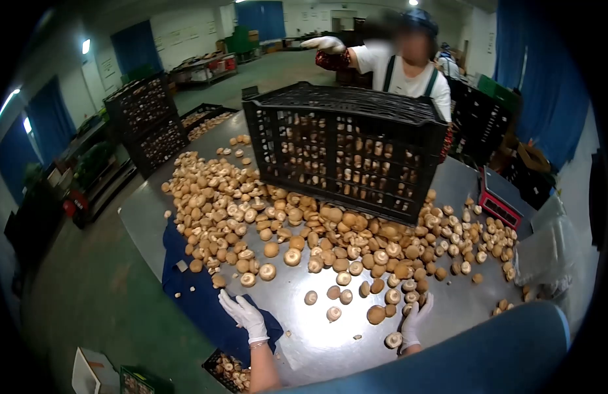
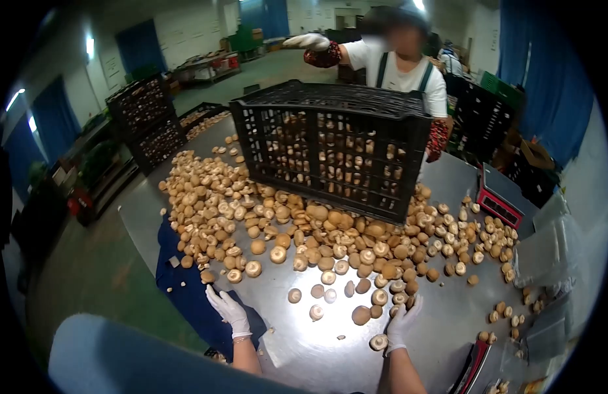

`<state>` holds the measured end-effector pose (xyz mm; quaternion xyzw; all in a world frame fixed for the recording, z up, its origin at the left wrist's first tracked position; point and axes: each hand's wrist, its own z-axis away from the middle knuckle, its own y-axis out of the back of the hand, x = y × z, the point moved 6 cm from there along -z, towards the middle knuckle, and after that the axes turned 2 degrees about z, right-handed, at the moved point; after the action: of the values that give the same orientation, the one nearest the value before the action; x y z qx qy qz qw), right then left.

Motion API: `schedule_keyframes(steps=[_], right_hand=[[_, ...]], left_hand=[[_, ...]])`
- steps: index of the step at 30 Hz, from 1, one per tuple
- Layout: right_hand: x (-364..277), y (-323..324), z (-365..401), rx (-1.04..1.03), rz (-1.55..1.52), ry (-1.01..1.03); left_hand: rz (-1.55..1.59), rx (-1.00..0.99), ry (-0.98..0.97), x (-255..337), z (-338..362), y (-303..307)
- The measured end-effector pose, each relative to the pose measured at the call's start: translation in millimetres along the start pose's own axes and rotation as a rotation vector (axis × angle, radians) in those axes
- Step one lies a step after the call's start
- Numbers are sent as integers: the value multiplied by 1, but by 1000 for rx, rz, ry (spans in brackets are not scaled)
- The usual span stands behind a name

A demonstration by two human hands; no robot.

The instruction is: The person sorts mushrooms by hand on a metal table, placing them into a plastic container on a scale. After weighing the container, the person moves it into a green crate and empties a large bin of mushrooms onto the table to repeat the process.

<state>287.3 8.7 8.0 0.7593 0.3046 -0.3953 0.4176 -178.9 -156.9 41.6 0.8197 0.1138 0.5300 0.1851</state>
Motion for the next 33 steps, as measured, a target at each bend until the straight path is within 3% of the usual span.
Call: schedule_keyframes(steps=[15, 33], right_hand=[[15, 0, -6, 13, 76, 36], [-14, 3, 0, -38, 68, -16]], left_hand=[[-59, -10, 17, -2, 0, -2], [-17, -37, 28, -3, -2, -2]])
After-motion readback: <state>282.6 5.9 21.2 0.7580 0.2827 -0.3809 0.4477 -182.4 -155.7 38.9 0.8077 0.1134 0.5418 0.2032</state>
